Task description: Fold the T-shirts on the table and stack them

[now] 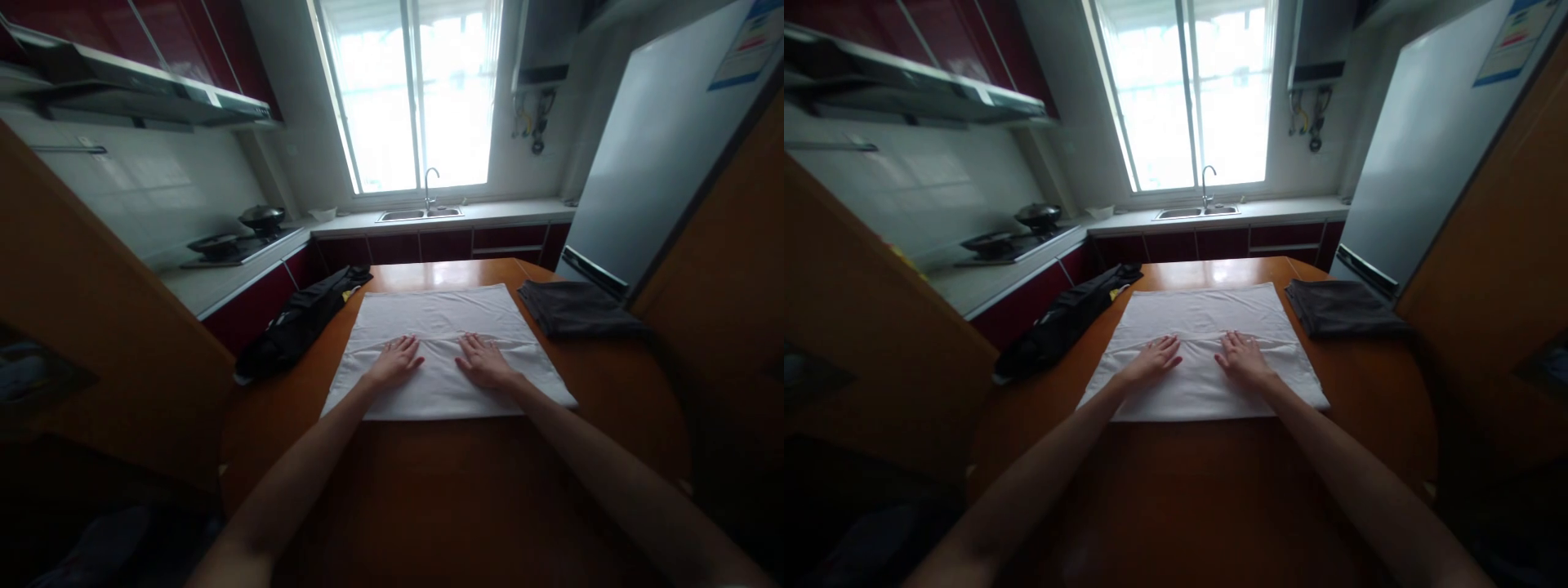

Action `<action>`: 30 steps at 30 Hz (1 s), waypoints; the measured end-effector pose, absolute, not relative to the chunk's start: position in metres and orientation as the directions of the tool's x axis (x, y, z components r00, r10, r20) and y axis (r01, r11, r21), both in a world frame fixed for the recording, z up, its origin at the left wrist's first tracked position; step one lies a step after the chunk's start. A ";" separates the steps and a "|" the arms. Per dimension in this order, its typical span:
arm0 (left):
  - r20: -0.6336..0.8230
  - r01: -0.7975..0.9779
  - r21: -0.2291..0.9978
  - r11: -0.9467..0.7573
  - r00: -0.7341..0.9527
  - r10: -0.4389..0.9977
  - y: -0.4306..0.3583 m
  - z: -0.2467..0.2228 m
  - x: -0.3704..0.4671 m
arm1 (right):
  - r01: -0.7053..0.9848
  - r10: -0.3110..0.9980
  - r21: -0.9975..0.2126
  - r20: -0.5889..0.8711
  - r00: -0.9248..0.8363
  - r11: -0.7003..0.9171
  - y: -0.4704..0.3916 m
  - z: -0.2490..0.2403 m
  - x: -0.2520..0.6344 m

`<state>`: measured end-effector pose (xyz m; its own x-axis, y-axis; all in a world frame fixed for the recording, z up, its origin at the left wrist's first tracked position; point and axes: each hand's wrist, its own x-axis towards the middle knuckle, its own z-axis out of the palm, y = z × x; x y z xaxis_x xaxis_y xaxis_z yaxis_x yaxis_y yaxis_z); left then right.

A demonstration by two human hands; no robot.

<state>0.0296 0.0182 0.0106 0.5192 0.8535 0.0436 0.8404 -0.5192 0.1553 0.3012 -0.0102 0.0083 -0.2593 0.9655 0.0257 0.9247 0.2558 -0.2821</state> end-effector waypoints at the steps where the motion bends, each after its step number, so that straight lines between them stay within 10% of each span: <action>1: 0.021 0.857 0.137 -0.497 0.499 0.866 0.018 0.008 0.033 | 0.933 0.965 -0.263 -0.018 -0.261 0.248 -0.011 0.007 0.296; 18: 0.106 0.850 0.110 -0.515 0.506 0.856 -0.028 -0.011 0.069 | 0.917 0.956 -0.272 0.108 -0.271 0.291 -0.039 -0.003 0.276; 30: 0.043 0.974 0.153 -0.168 0.163 0.986 -0.032 -0.001 -0.052 | 0.981 0.999 -0.192 -0.032 -0.006 0.000 -0.053 -0.022 0.406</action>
<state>-0.0515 -0.0318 -0.0011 0.1632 0.9857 0.0430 0.9739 -0.1680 0.1529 0.4062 -0.0535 -0.0222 -0.0058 0.9995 -0.0317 0.9815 -0.0003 -0.1917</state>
